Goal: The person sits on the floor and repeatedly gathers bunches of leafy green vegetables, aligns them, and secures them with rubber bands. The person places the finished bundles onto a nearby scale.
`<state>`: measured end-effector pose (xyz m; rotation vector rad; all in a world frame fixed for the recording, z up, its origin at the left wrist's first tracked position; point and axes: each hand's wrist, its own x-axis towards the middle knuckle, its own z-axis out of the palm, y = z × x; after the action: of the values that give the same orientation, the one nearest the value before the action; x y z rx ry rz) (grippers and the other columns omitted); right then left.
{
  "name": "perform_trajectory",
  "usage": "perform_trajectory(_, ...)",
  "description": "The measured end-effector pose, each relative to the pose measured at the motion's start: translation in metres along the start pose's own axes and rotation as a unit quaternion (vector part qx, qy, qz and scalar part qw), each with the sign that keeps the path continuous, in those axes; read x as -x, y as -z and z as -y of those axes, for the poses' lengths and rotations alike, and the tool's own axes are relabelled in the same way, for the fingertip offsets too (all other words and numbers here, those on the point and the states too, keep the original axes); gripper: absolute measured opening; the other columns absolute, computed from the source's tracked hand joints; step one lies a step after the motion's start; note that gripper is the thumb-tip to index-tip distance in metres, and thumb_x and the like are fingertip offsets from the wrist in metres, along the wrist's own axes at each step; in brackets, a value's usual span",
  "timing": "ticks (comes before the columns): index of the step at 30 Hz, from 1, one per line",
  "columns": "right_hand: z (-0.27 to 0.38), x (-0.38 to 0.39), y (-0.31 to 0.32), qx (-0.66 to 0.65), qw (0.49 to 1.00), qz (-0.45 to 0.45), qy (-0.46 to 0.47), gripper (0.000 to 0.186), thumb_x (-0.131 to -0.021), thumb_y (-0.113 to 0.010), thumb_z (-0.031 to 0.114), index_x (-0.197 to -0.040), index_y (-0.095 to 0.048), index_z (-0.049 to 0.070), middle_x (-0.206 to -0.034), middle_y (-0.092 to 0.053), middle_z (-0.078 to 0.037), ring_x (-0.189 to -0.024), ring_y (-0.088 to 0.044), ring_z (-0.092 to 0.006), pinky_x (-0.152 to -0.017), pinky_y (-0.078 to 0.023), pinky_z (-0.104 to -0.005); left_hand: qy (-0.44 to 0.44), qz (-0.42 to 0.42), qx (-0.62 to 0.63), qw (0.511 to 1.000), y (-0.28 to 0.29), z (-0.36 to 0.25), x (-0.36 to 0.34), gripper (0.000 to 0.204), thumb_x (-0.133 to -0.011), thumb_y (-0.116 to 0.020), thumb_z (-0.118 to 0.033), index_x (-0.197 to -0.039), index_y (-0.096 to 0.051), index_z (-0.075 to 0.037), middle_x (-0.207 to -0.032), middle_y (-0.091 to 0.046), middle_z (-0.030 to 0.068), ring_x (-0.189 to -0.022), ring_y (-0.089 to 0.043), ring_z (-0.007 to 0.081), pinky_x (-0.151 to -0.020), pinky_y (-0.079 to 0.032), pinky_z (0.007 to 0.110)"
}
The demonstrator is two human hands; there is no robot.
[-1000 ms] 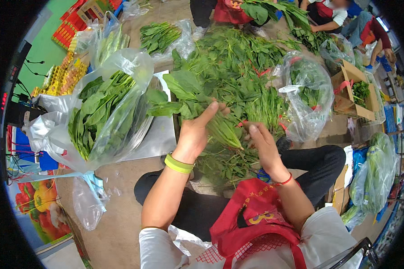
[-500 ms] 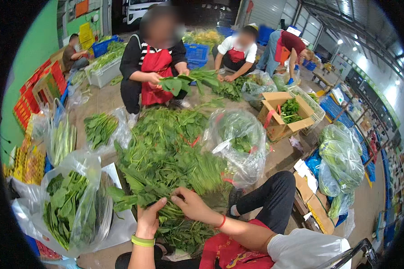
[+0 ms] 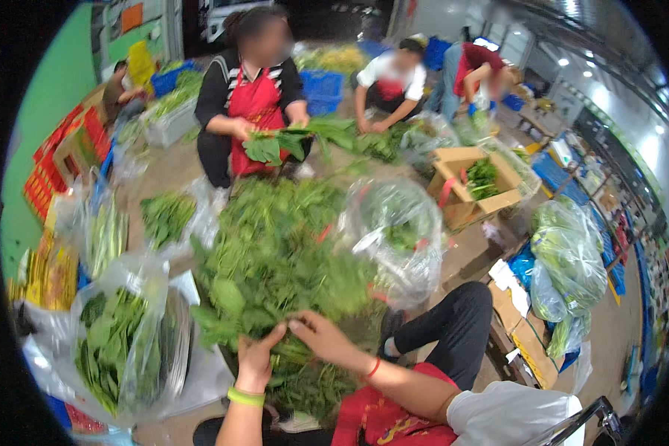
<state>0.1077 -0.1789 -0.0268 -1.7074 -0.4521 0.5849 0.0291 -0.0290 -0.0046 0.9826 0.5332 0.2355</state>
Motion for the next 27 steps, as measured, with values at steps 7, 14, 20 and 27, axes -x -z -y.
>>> perform_trajectory(7,0.010,0.003,0.006,-0.095,0.995,0.000,0.002,0.026,-0.096,-0.069,0.011,-0.120,-0.069,0.001,-0.102,-0.070,-0.001,-0.091,-0.060,-0.0064,-0.081,-0.049,-0.0242,0.008,0.040,0.055,0.998,0.013,0.011,-0.017,0.027,-0.096,-0.071,-0.010,-0.121,-0.064,-0.004,-0.115,-0.069,0.0050,-0.104,-0.067,0.0185,-0.088,-0.055,0.036)
perform_trajectory(14,0.017,-0.001,0.003,-0.116,0.991,-0.049,0.049,0.024,-0.098,-0.067,0.015,-0.115,-0.068,-0.001,-0.095,-0.068,-0.002,-0.083,-0.059,-0.0074,-0.075,-0.049,-0.0245,0.045,0.065,0.176,0.981,0.028,0.010,-0.020,0.031,-0.095,-0.065,-0.004,-0.126,-0.061,-0.003,-0.118,-0.070,0.0089,-0.107,-0.067,0.0239,-0.091,-0.057,0.043)
perform_trajectory(20,0.020,0.002,0.007,-0.144,0.989,-0.041,0.017,0.023,-0.100,-0.065,0.015,-0.117,-0.065,0.000,-0.093,-0.067,0.000,-0.085,-0.058,-0.0073,-0.075,-0.048,-0.0254,0.007,0.092,0.092,0.991,0.016,-0.001,-0.010,0.046,-0.088,-0.071,0.001,-0.132,-0.060,-0.004,-0.120,-0.070,0.0080,-0.109,-0.067,0.0219,-0.094,-0.055,0.039)
perform_trajectory(27,0.015,0.000,0.010,-0.139,0.989,-0.037,0.044,0.026,-0.100,-0.063,0.012,-0.123,-0.061,0.000,-0.105,-0.067,-0.004,-0.097,-0.060,-0.0108,-0.085,-0.050,-0.0284,-0.017,0.093,0.074,0.993,0.015,0.003,-0.012,0.048,-0.088,-0.074,0.002,-0.133,-0.059,-0.005,-0.121,-0.069,0.0077,-0.108,-0.067,0.0206,-0.091,-0.056,0.038)
